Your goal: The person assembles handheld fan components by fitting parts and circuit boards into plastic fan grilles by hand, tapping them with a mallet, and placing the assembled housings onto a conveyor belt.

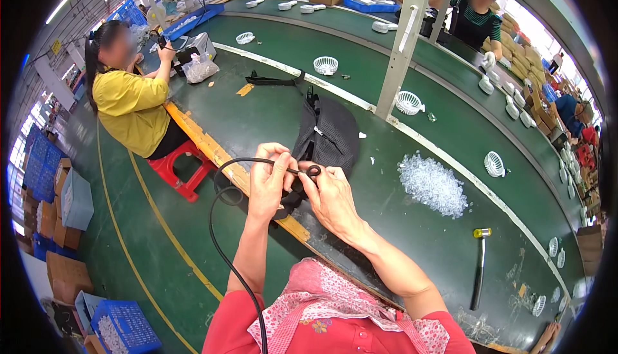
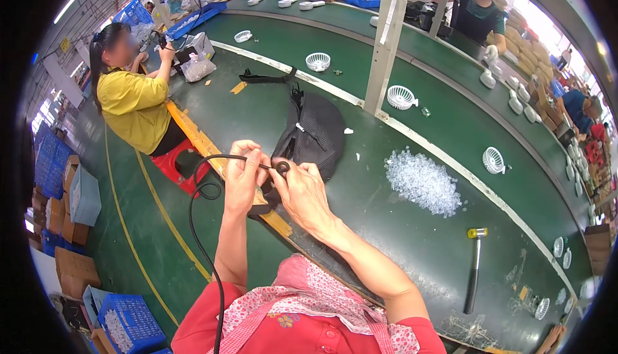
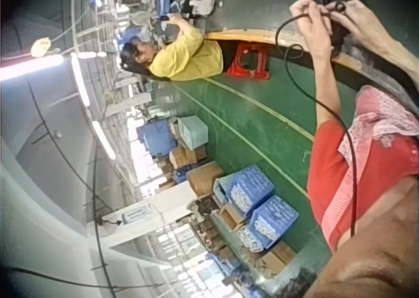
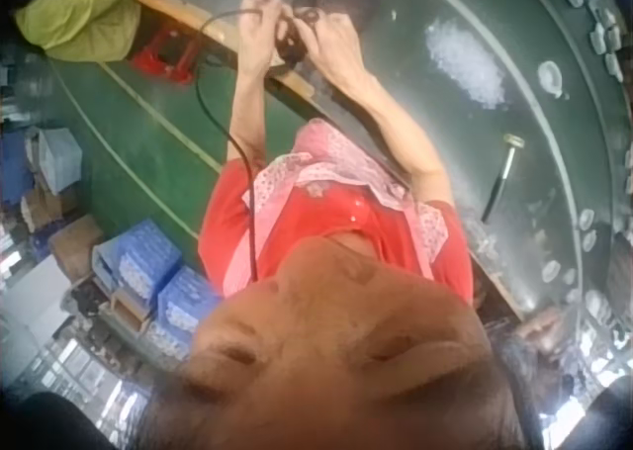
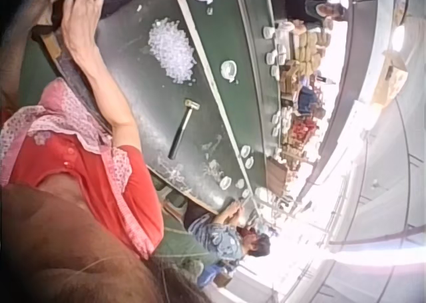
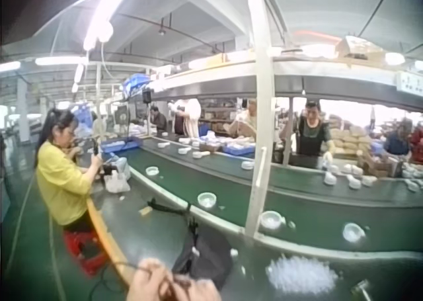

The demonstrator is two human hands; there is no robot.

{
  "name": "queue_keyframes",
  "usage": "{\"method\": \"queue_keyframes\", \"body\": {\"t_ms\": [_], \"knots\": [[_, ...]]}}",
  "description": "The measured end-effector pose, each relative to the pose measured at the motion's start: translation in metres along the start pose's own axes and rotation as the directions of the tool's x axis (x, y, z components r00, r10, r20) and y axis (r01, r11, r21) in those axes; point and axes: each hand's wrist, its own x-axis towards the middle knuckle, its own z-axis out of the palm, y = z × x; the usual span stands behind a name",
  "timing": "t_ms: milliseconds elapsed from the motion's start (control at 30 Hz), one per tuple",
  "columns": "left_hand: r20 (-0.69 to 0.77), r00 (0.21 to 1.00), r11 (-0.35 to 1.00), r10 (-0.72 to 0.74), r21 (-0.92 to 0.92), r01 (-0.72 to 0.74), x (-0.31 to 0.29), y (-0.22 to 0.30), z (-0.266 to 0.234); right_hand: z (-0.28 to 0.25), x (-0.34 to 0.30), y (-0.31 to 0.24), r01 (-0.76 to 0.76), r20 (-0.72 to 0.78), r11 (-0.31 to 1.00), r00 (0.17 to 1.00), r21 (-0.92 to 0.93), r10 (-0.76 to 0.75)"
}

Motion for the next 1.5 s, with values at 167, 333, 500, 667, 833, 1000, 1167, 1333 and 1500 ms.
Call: {"method": "queue_keyframes", "body": {"t_ms": [167,333,500,667,833,1000,1167,1333,1500], "knots": [[0.006,0.996,0.996,-0.090,-0.020,0.090,-0.006,-0.001,-0.009,-0.005,0.001,0.000,-0.274,0.014,0.936,0.961,0.223,0.278],[0.257,0.900,0.936,-0.352,0.067,0.346,-0.065,-0.009,-0.030,-0.012,0.005,0.009,-0.359,0.123,0.743,0.927,0.564,0.354],[-0.101,0.932,0.938,-0.348,-0.041,0.345,-0.103,-0.021,-0.058,-0.014,0.011,0.014,-0.348,0.076,0.697,0.918,0.627,0.389],[-0.042,0.849,0.848,-0.527,-0.091,0.522,-0.109,0.023,-0.055,-0.013,0.013,0.012,-0.339,0.056,0.727,0.921,0.597,0.384],[-0.135,0.876,0.517,-0.463,0.762,0.390,-0.107,0.049,-0.020,-0.010,0.014,0.009,-0.015,-0.184,0.996,0.983,0.087,0.031],[-0.089,0.937,0.779,-0.338,0.532,0.332,-0.097,0.051,-0.005,-0.013,0.019,-0.008,0.088,-0.252,0.943,0.952,-0.320,-0.175],[-0.027,0.989,0.970,-0.145,0.196,0.147,-0.085,0.037,0.000,-0.027,0.002,-0.046,0.330,0.054,0.916,0.935,0.230,-0.351],[0.027,0.995,0.982,-0.100,0.166,0.094,-0.070,0.042,-0.007,-0.018,0.005,-0.026,-0.052,0.385,0.870,0.909,0.491,-0.163],[-0.096,0.995,0.946,-0.003,0.323,0.034,-0.056,0.069,-0.029,-0.017,0.003,-0.016,0.265,0.093,0.919,0.948,0.290,-0.303]]}}
